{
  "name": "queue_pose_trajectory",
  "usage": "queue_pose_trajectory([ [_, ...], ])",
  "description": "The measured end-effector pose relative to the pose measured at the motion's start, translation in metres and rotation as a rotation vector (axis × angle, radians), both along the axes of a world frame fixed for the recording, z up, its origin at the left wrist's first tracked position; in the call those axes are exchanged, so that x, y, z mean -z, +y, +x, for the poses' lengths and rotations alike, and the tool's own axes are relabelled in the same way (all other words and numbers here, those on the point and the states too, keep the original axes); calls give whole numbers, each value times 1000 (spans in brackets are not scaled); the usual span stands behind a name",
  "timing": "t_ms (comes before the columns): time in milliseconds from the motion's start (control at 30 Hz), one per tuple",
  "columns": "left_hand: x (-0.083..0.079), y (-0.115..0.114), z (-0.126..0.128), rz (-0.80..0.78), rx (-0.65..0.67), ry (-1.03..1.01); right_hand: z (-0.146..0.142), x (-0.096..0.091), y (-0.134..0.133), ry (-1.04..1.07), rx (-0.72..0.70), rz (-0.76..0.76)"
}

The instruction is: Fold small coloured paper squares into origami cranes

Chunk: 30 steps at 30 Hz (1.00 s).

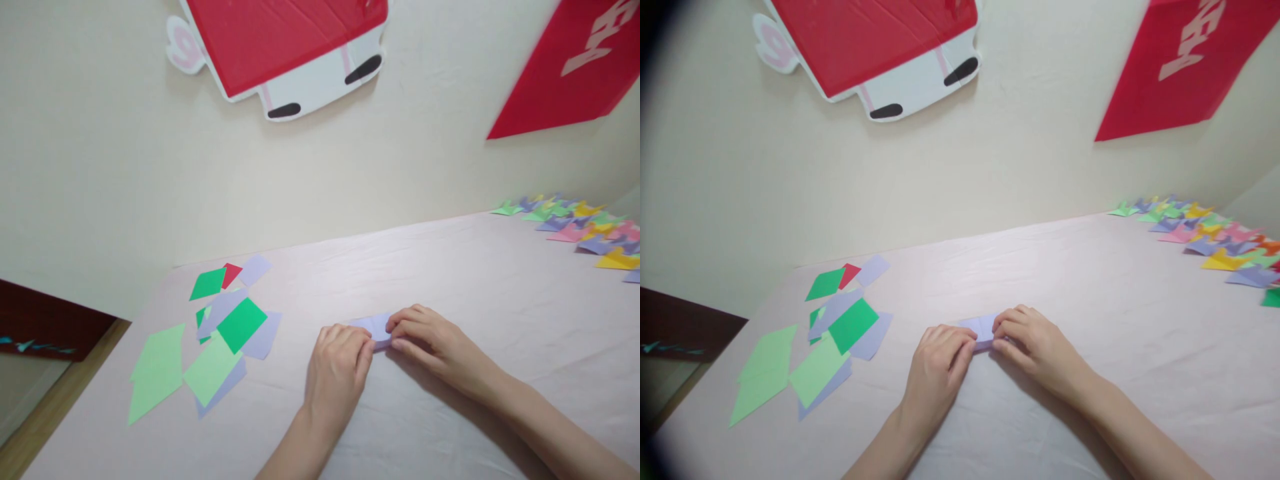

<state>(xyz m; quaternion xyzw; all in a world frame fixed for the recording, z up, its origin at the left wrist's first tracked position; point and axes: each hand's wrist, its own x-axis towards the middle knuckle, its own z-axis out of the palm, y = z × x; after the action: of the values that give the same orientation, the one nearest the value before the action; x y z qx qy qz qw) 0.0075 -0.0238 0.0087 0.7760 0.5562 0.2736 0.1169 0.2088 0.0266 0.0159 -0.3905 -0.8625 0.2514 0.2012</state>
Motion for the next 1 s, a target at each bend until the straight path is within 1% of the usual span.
queue_pose_trajectory([
  [100, 0, -3, 2, 45, -43, 73, -12, 5, 6, -4, 212, -50],
  [133, 1, -6, 3, 82, -38, 132, -16, 7, 8, -11, 261, -53],
  [200, 4, -15, 4, 155, -4, 272, -22, 11, 10, -27, 308, -55],
  [300, 10, -25, 6, 207, 77, 416, -26, 14, 12, -40, 332, -66],
  [400, 16, -28, 6, 216, 99, 472, -26, 17, 12, -33, 347, -61],
  [567, 20, -25, 5, 214, 96, 477, -27, 19, 11, -26, 350, -16],
  [733, 22, -26, 5, 189, 100, 467, -28, 20, 12, -45, 339, -11],
  [1000, 21, -26, 7, 191, 89, 462, -30, 21, 12, -65, 365, 13],
])
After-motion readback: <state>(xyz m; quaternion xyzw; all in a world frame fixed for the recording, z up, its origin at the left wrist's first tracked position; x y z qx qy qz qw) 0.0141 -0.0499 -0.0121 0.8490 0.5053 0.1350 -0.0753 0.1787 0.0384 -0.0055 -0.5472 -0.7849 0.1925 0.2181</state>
